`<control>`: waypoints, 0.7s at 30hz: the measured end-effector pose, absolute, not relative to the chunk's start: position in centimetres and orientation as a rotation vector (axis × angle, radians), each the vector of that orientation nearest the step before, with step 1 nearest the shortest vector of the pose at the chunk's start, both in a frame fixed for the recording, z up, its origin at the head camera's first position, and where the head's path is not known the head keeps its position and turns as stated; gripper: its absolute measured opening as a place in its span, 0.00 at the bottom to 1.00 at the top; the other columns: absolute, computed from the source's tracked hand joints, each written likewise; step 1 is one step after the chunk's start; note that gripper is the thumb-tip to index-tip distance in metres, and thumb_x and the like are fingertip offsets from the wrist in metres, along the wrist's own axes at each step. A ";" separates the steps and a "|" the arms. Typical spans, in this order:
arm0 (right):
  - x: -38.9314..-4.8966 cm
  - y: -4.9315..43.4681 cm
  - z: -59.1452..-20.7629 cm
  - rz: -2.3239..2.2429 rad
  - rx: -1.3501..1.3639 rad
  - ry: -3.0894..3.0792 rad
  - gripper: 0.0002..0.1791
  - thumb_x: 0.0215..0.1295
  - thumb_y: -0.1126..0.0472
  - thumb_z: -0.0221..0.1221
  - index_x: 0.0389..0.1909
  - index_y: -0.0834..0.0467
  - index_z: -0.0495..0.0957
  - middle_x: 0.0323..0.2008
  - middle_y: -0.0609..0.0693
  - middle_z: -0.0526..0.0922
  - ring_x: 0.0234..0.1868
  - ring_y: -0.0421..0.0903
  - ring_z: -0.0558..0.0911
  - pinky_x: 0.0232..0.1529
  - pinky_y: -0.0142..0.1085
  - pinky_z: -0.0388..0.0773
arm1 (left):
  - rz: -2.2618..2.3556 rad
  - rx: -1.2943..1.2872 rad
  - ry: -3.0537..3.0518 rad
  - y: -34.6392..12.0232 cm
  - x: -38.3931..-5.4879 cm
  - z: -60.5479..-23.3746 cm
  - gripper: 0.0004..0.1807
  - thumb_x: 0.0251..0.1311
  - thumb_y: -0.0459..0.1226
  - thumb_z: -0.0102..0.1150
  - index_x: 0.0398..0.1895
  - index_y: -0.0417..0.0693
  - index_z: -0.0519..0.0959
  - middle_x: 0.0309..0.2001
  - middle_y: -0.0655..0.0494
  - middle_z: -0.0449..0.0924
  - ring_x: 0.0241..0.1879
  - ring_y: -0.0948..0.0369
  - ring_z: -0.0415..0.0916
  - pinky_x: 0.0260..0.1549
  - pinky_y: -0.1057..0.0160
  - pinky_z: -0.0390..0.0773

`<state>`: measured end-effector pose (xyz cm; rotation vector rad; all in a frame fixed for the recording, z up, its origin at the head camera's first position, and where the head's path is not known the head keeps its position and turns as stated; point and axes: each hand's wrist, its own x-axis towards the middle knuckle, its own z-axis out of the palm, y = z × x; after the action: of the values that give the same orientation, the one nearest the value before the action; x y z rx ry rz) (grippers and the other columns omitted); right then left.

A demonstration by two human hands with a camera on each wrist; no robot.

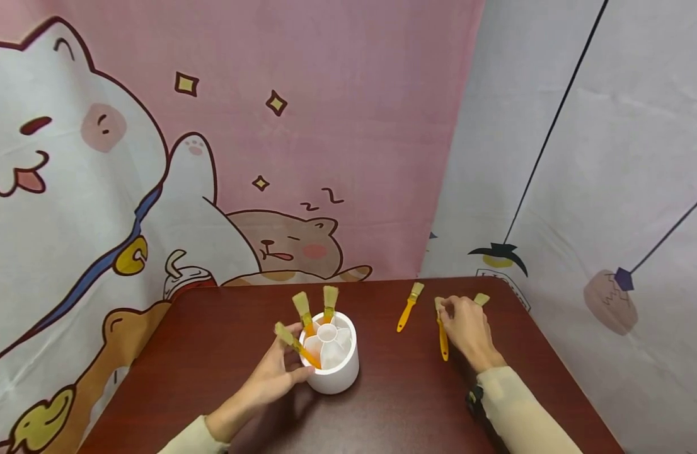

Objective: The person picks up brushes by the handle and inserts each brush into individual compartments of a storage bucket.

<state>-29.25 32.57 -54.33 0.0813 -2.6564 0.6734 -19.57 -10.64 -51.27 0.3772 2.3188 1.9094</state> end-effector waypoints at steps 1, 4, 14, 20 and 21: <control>-29.4 32.6 -54.5 0.673 0.072 -2.666 0.14 0.70 0.61 0.69 0.51 0.64 0.88 0.44 0.65 0.89 0.30 0.53 0.81 0.29 0.44 0.79 | 1.904 0.379 2.312 -10.7 -19.6 -51.3 0.49 0.58 0.24 0.72 0.81 0.46 0.58 0.75 0.33 0.68 0.68 0.38 0.77 0.59 0.48 0.85; -29.8 32.7 -55.0 0.677 0.028 -2.701 0.14 0.69 0.60 0.69 0.49 0.65 0.87 0.44 0.65 0.89 0.35 0.56 0.84 0.36 0.53 0.83 | 1.888 0.389 2.285 -10.8 -19.7 -51.2 0.48 0.60 0.24 0.70 0.82 0.47 0.57 0.76 0.33 0.67 0.68 0.38 0.77 0.58 0.51 0.85; -30.9 32.8 -56.0 0.681 -0.080 -2.813 0.16 0.70 0.57 0.70 0.47 0.67 0.88 0.41 0.62 0.90 0.37 0.56 0.85 0.41 0.57 0.84 | 1.829 0.346 2.307 -10.9 -19.8 -51.0 0.48 0.61 0.26 0.67 0.83 0.52 0.57 0.76 0.34 0.66 0.68 0.37 0.76 0.58 0.51 0.83; -31.7 32.7 -56.4 0.716 -0.095 -2.859 0.12 0.71 0.55 0.69 0.36 0.62 0.89 0.26 0.54 0.84 0.28 0.51 0.79 0.27 0.42 0.75 | 1.843 0.346 2.328 -10.7 -19.8 -51.2 0.48 0.60 0.25 0.66 0.84 0.52 0.58 0.78 0.33 0.64 0.70 0.36 0.74 0.62 0.46 0.82; -31.8 32.7 -56.4 0.722 -0.102 -2.870 0.13 0.71 0.55 0.68 0.34 0.61 0.89 0.24 0.52 0.82 0.27 0.51 0.78 0.27 0.40 0.73 | 1.849 0.345 2.323 -10.7 -19.8 -51.2 0.48 0.60 0.25 0.65 0.84 0.52 0.58 0.78 0.33 0.63 0.70 0.36 0.74 0.63 0.46 0.82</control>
<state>-31.81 32.72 -56.43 -0.1024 -2.8704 0.7215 -19.81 -10.69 -51.17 0.3450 2.3234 1.8487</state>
